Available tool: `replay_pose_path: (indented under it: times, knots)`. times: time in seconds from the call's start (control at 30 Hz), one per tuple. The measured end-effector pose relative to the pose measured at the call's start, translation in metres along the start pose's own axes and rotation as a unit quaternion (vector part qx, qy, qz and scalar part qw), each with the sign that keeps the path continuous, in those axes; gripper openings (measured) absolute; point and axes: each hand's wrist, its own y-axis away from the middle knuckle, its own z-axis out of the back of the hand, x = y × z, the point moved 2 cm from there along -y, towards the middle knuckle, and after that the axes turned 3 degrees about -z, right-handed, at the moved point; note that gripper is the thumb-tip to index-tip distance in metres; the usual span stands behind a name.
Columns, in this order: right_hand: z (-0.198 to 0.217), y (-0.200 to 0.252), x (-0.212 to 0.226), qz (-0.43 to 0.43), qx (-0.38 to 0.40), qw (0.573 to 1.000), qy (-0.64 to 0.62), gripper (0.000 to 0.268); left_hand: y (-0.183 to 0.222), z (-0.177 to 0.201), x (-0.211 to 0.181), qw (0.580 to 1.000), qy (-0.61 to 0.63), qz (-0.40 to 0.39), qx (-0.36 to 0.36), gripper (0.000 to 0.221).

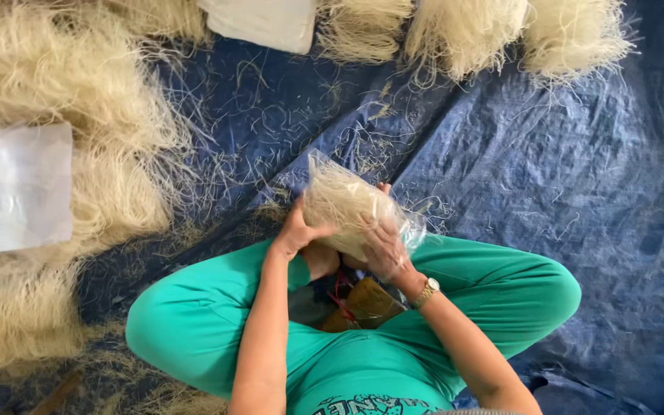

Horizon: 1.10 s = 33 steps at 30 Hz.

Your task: The person packs bundles of light-colored fibrous material into clear plastic bags by hand, using their fingers to compress the material and then sealing the bags.

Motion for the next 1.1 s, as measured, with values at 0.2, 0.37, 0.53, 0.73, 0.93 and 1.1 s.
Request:
replay_pose_path:
  times: [0.2, 0.37, 0.53, 0.73, 0.93, 1.1]
  knots:
    - [0.007, -0.036, -0.001, -0.223, 0.174, 0.958, 0.049, 0.088, -0.027, 0.008, 0.058, 0.948, -0.204, 0.094, -0.225, 0.067]
    - [0.024, -0.029, 0.003, -0.097, 0.132, 0.982, 0.093, 0.077, -0.039, 0.023, 0.064, 0.956, -0.221, 0.125, -0.147, 0.064]
    - [0.079, -0.076, 0.054, -0.117, 0.24, 0.963, -0.041, 0.087, -0.046, 0.029, 0.04, 0.978, -0.17, 0.106, -0.056, 0.084]
    - [0.019, -0.045, 0.013, -0.032, 0.108, 0.993, -0.042, 0.078, -0.05, -0.004, 0.051, 0.913, -0.326, 0.093, -0.227, 0.072]
    - [-0.004, -0.035, -0.018, -0.245, 0.209, 0.941, -0.101, 0.129, -0.014, -0.011, 0.008, 0.978, -0.127, 0.091, -0.135, 0.095]
    - [0.017, -0.072, 0.03, -0.396, 0.139, 0.868, -0.263, 0.102, -0.037, 0.002, 0.047, 0.953, -0.206, 0.079, -0.209, 0.073]
